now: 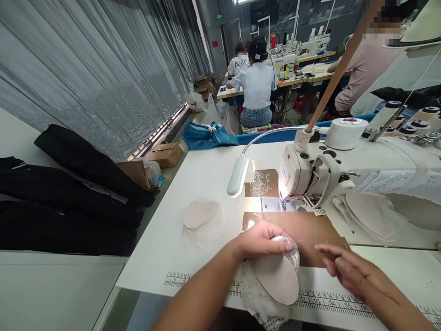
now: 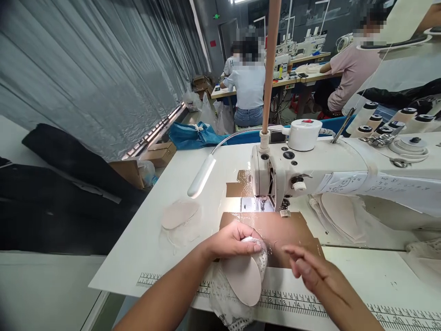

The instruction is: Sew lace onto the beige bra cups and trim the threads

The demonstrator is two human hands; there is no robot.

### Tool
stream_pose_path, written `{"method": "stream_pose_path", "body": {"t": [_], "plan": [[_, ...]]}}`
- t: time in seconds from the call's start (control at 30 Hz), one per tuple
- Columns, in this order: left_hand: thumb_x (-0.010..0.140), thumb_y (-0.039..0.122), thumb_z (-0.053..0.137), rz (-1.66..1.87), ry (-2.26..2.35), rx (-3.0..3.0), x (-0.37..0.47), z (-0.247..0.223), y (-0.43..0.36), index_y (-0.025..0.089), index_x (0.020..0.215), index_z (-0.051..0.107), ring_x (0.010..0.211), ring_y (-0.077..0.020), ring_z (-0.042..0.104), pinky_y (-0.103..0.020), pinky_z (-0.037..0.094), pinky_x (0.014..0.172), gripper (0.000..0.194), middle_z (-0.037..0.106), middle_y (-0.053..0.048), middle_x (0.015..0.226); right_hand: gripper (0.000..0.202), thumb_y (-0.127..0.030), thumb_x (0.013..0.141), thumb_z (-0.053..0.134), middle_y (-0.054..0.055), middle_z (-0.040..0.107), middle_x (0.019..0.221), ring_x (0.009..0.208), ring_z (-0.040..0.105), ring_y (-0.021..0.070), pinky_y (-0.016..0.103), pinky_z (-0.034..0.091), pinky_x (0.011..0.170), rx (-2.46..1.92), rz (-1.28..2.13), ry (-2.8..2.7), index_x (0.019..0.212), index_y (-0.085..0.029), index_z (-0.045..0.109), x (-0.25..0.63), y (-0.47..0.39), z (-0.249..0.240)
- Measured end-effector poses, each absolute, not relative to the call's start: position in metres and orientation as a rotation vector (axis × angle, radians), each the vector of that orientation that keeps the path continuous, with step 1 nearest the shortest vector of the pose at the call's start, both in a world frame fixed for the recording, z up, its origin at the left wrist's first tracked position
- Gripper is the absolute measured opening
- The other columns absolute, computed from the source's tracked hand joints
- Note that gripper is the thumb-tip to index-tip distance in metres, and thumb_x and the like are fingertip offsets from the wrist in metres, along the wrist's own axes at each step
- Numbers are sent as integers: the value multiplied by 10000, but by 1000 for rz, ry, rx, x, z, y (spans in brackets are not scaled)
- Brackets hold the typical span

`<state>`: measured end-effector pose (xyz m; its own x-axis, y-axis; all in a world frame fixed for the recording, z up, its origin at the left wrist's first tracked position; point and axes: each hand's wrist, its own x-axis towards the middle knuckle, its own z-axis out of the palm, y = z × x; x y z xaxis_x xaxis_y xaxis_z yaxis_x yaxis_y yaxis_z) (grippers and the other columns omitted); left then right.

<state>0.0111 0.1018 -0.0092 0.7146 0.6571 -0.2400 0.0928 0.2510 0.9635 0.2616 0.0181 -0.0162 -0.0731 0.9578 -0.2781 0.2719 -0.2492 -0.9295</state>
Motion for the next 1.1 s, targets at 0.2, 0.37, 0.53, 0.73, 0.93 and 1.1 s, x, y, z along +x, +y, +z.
{"method": "stream_pose_path", "body": {"t": [0.2,0.37,0.53,0.73,0.93,1.1], "plan": [[760,552,750,422,692,1246,9,-6,103,139,989,762,921,-215,659,-295,497,865,472,730,-94,969,605,-739,752,611,-17,567,677,452,346,69,218,314,451,-1489,1729,-1110,1077,-229,653,236,18,-17],[762,558,747,385,677,1239,8,-3,102,140,1016,757,958,-224,662,-304,494,899,490,730,-91,986,579,-722,731,643,-38,518,673,443,238,43,210,194,436,-1479,1756,-1077,1017,-219,633,230,30,-18],[741,567,761,378,670,1220,8,-2,101,138,1011,759,948,-228,665,-311,501,896,507,731,-94,973,524,-670,745,674,-53,495,668,470,246,50,225,188,475,-1453,1760,-1037,1003,-217,615,226,31,-20],[763,550,751,380,641,1218,7,-5,102,148,1052,754,990,-231,665,-305,492,923,495,733,-96,1022,529,-675,737,687,-28,523,694,544,360,100,239,244,506,-1444,1709,-1061,1001,-221,626,227,31,-17],[799,501,738,401,640,1235,5,-7,102,157,1070,752,972,-224,665,-297,490,898,438,735,-94,1022,537,-692,726,676,-2,564,702,617,416,128,241,322,563,-1532,1696,-1020,1008,-234,657,237,23,-12],[788,498,750,405,637,1215,5,-6,102,150,1049,754,947,-212,660,-290,490,883,434,733,-88,999,552,-723,715,650,-23,533,662,510,337,91,234,258,493,-1525,1706,-1103,968,-233,647,234,25,-16]]}}
